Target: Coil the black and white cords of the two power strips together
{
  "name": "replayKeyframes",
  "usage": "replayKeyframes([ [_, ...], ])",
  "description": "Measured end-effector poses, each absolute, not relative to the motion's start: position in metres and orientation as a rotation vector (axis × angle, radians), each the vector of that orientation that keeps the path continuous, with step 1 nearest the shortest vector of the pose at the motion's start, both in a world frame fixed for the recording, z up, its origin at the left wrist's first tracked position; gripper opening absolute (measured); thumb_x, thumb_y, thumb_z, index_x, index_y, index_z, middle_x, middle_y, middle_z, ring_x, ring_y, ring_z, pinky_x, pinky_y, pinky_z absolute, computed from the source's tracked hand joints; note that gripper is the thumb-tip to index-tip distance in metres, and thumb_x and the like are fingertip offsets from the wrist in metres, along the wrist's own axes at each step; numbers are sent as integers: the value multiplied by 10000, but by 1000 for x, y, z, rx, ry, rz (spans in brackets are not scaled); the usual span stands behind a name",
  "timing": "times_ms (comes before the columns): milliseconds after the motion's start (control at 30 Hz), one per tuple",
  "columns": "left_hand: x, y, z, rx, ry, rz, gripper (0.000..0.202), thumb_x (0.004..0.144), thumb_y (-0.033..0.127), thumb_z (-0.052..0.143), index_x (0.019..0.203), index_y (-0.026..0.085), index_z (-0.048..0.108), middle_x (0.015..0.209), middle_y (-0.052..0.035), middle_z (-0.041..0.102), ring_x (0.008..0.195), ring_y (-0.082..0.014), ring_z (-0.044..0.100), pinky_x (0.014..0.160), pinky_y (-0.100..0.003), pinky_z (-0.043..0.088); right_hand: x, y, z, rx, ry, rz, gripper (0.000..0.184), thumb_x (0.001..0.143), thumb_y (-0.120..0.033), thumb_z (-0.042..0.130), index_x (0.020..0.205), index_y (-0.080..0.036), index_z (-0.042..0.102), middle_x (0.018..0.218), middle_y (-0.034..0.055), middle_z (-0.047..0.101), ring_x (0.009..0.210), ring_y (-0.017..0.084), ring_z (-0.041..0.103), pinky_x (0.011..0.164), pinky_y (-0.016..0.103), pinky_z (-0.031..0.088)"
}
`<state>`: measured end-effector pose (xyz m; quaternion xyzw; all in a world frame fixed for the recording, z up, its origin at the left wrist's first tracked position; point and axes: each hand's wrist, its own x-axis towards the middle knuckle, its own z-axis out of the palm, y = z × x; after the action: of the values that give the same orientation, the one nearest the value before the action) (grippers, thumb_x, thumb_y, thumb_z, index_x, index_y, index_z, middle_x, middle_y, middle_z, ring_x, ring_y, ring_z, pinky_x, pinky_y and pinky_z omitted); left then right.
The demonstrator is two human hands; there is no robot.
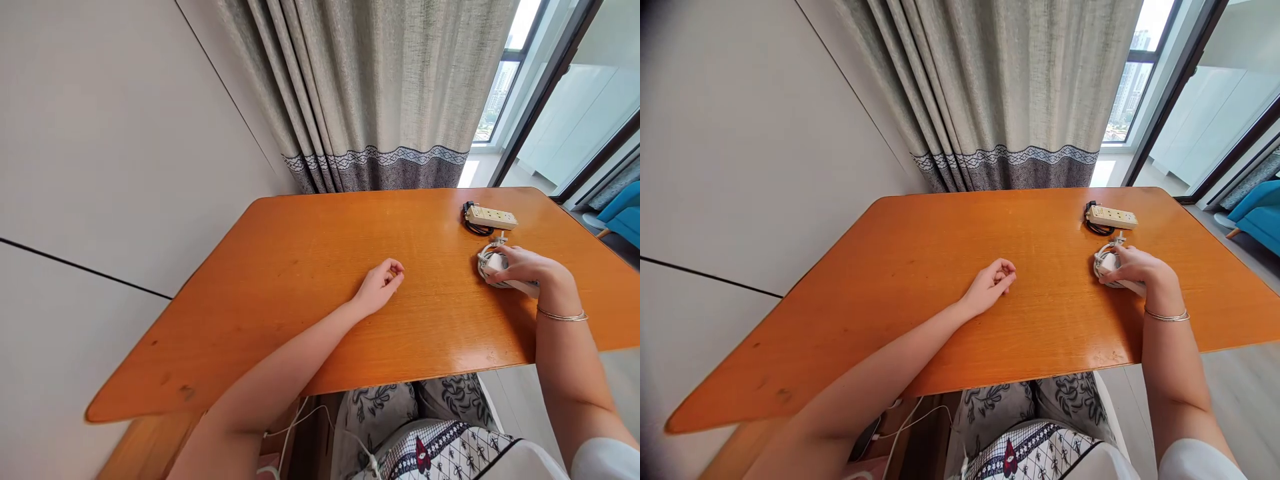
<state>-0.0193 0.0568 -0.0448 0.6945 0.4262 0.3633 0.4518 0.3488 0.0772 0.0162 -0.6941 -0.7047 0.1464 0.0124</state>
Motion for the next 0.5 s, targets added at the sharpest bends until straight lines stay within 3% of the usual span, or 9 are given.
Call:
replayKeyframes([
  [100, -21, 60, -47, 1683, 1070, 912, 182, 896, 365, 557, 987, 214, 510, 752, 24, 615, 569, -104, 567, 588, -245, 466, 316, 71, 27, -2291, -2269, 477, 740, 619, -617, 760, 1220, -200, 647, 1106, 154, 691, 935, 334, 684, 747, 406, 541],
  [200, -19, 54, -48, 1830, 1057, 869, 210, 893, 330, 563, 1067, 215, 538, 1003, -41, 669, 641, -107, 595, 618, -266, 508, 286, 66, 32, -2115, -2335, 542, 690, 725, -665, 679, 1230, -197, 644, 1141, 153, 702, 990, 331, 677, 815, 396, 518],
  [300, -16, 42, -48, 2166, 996, 836, 421, 854, 341, 647, 1246, 238, 535, 1324, -119, 580, 971, -203, 666, 822, -372, 579, 261, 65, 27, -1858, -2279, 806, 565, 834, -669, 582, 1122, -190, 662, 1102, 127, 721, 961, 283, 681, 809, 349, 513],
  [400, -16, 34, -48, 2543, 936, 830, 600, 793, 353, 737, 1341, 243, 517, 1558, -166, 384, 1356, -336, 481, 1095, -524, 461, 242, 65, 13, -1661, -2031, 1182, 490, 865, -644, 578, 992, -174, 632, 946, 90, 730, 798, 213, 673, 681, 296, 525],
  [500, -20, 37, -48, 2723, 983, 828, 523, 766, 294, 747, 1254, 216, 577, 1568, -175, 398, 1384, -362, 436, 1135, -581, 401, 231, 65, -1, -1479, -1672, 1565, 453, 871, -613, 608, 957, -168, 603, 791, 63, 721, 651, 176, 655, 571, 272, 537],
])
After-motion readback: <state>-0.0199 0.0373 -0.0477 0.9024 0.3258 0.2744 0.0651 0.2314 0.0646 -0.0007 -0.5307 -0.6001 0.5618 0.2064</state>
